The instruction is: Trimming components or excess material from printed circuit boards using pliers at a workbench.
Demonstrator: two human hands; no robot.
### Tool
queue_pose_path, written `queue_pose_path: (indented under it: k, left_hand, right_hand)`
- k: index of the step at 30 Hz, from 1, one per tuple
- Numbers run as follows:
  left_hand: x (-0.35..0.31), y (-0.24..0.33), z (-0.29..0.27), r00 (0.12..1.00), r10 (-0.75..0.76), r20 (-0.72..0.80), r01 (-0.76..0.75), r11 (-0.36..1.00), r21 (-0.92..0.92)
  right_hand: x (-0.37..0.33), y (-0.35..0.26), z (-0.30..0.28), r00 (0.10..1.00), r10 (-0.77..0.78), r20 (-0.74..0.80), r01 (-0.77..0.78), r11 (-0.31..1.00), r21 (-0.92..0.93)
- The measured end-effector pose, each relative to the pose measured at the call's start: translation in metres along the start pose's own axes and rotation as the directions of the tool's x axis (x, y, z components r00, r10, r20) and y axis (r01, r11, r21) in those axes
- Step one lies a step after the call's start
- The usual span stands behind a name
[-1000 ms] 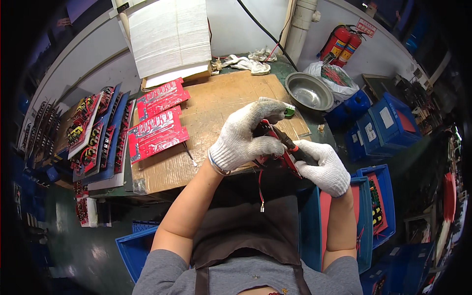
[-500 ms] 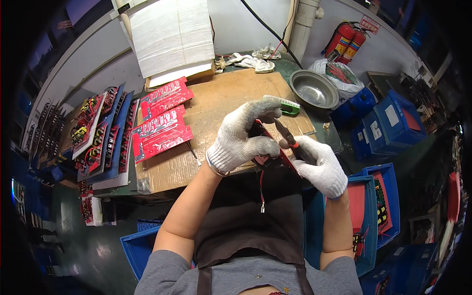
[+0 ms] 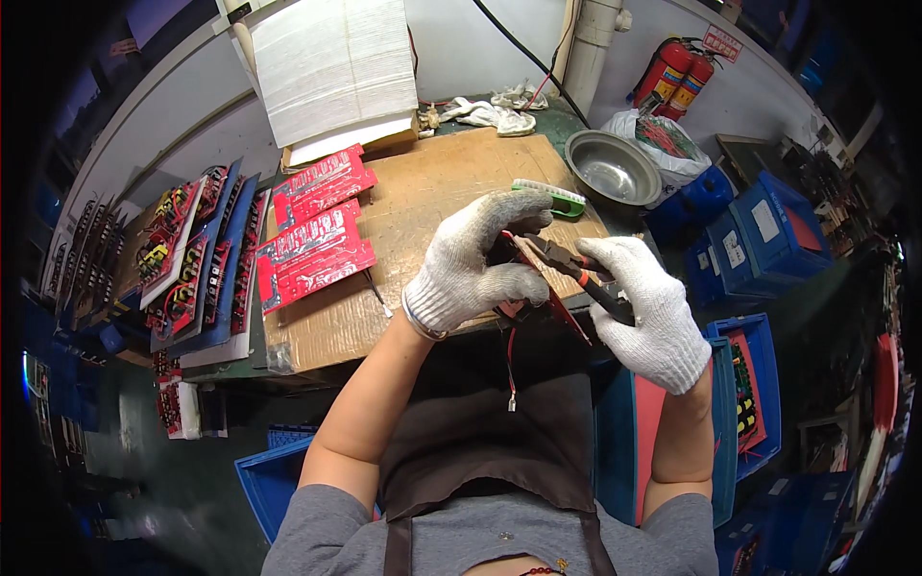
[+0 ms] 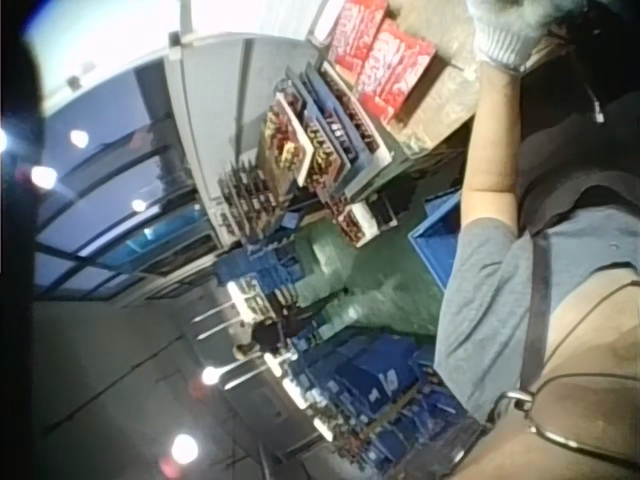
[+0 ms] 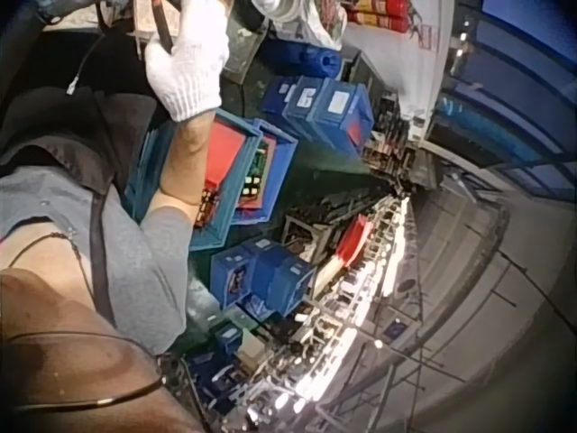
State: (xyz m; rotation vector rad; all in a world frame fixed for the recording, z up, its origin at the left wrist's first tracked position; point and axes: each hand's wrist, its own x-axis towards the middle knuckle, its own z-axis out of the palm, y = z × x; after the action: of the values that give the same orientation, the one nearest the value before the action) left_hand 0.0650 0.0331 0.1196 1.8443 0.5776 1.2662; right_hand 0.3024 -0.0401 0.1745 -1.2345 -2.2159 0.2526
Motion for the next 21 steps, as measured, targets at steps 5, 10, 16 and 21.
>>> queue_pose_path:
  k: [5,10,16,21]
  left_hand:
    - [-0.001,-0.002,0.000,1.000,0.014,0.011,-0.014,0.999,0.039]
    - [-0.002,-0.001,0.001,0.999,0.033,0.013,-0.033,0.999,0.040]
    - [-0.005,-0.004,0.000,0.999,0.044,0.011,-0.045,0.998,0.045]
    - [-0.009,-0.011,0.000,1.000,0.026,-0.011,-0.027,0.998,-0.058]
  right_hand:
    - [-0.001,-0.006,-0.003,1.000,-0.027,0.002,0.027,0.997,-0.069]
    - [-0.004,-0.004,-0.003,0.999,0.021,0.047,-0.025,0.996,0.089]
    - [-0.009,0.007,0.018,0.978,0.108,0.179,-0.181,0.866,0.466]
    - [-0.006,0.010,0.023,0.908,0.195,0.370,-0.390,0.716,0.580]
